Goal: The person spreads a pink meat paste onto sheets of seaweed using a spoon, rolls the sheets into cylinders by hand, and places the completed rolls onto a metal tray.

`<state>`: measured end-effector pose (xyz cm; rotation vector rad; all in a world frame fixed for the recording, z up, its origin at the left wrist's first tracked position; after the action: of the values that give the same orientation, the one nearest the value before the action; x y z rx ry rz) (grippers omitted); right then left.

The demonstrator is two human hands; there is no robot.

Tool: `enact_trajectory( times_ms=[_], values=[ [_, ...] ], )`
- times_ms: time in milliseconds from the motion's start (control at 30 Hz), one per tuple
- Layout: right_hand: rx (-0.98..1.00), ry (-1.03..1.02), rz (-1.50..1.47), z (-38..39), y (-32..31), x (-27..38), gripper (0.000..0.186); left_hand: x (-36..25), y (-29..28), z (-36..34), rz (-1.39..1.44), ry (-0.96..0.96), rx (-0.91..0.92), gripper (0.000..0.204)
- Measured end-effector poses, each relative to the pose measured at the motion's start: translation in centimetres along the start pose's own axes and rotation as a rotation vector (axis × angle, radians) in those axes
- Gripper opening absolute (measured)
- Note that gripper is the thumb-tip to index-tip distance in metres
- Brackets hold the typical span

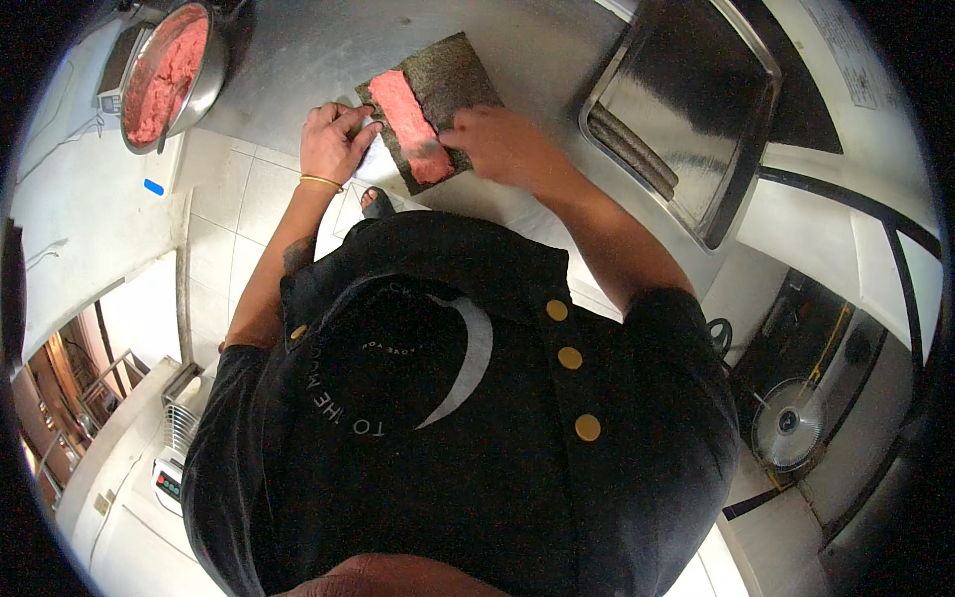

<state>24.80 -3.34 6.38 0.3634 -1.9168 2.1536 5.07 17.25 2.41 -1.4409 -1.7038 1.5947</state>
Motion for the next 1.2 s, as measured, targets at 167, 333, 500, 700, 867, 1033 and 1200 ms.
enact_trajectory(
  times_ms=[167, 333, 500, 700, 867, 1033, 1200],
  values=[
    [0.056, 0.005, -0.17, 3.0, -0.4, 0.3, 0.036, 0.6, 0.4, 0.0, 0.048, 0.0, -0.018, 0.031],
    [-0.146, 0.019, -0.161, -2.3, 0.9, -2.9, 0.036, 0.3, 0.2, -0.2, 0.055, 0.007, -0.019, 0.032],
    [-0.047, -0.009, -0.077, -2.3, 0.2, -1.0, 0.037, 0.2, -0.2, 0.0, 0.022, 0.009, -0.013, 0.034],
    [-0.036, -0.049, -0.21, 2.5, 1.6, 0.7, 0.036, 0.1, 0.0, 0.2, 0.05, -0.012, -0.018, 0.033],
    [0.035, 0.003, -0.221, 2.2, 1.5, 1.1, 0.035, 0.2, 0.4, 0.4, 0.039, -0.011, -0.038, 0.034],
    [-0.043, -0.038, -0.257, 1.0, 1.3, 0.3, 0.037, 0.3, 0.5, 0.8, 0.037, -0.067, -0.024, 0.035],
    [-0.218, 0.031, -0.178, -5.5, 0.6, -3.9, 0.038, 0.6, 0.8, 0.6, 0.083, -0.052, -0.033, 0.035]
  ],
)
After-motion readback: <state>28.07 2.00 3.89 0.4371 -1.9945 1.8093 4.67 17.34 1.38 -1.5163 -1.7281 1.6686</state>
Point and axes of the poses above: each hand's wrist, its own z-axis away from the middle knuckle, its own y-axis out of the palm, x = y × z, the point moved 2 cm from there along -z, towards the middle knuckle, and after that the axes turned 2 degrees about -z, right-handed, at the moved point
